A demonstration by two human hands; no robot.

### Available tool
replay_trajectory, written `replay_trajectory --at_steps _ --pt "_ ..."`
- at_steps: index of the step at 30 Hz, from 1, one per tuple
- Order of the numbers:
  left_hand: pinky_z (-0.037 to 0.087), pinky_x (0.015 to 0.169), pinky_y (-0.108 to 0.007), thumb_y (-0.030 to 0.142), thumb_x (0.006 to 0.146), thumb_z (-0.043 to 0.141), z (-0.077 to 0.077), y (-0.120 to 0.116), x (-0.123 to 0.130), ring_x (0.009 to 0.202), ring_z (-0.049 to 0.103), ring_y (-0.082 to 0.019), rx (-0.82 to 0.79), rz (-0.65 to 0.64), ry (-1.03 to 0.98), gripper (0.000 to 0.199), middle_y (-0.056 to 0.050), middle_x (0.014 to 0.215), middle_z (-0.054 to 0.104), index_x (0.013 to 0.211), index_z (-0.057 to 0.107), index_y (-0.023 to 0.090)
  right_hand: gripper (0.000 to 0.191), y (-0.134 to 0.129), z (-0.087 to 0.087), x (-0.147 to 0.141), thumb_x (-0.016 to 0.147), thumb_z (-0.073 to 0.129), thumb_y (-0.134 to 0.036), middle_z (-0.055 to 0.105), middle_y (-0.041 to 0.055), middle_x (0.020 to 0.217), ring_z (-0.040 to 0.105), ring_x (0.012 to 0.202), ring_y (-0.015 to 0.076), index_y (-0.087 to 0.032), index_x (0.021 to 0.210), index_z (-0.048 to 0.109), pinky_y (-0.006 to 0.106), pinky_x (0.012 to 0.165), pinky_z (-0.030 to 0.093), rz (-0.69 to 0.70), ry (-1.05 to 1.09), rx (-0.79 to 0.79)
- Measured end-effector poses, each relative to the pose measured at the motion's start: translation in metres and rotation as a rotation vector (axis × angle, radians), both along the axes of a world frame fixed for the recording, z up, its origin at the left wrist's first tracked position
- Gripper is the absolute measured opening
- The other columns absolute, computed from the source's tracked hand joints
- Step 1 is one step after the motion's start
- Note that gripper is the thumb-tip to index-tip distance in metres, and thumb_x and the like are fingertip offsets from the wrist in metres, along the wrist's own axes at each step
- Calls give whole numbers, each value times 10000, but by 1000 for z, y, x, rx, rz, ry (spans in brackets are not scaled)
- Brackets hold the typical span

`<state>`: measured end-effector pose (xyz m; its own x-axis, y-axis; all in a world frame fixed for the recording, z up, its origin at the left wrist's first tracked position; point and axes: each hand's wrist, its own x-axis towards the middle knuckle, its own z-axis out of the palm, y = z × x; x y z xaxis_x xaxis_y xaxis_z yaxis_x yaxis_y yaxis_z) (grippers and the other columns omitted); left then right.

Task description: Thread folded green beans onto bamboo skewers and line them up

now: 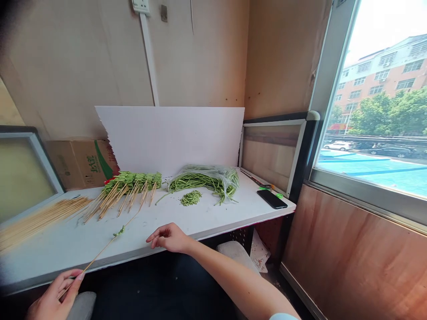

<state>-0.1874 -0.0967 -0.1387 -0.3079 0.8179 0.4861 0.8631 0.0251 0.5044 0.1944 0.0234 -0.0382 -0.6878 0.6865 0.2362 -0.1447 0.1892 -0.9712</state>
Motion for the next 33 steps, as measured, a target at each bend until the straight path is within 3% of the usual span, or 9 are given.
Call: replay_trajectory --at_steps 7,33 --pt "587 621 -208 579 930 559 2 -1 1 819 825 -211 -12 -68 -121 337 -13 853 812 1055 632 275 291 0 0 0 714 623 -173 756 22 785 670 783 175 -157 941 802 327 836 515 0 -11 2" --pt "572 629 -221 598 909 563 11 -4 12 785 816 -213 10 -81 -131 335 13 752 779 1024 619 288 265 1 -2 2 722 650 -187 757 28 802 692 795 183 -163 941 796 342 834 508 4 9 -29"
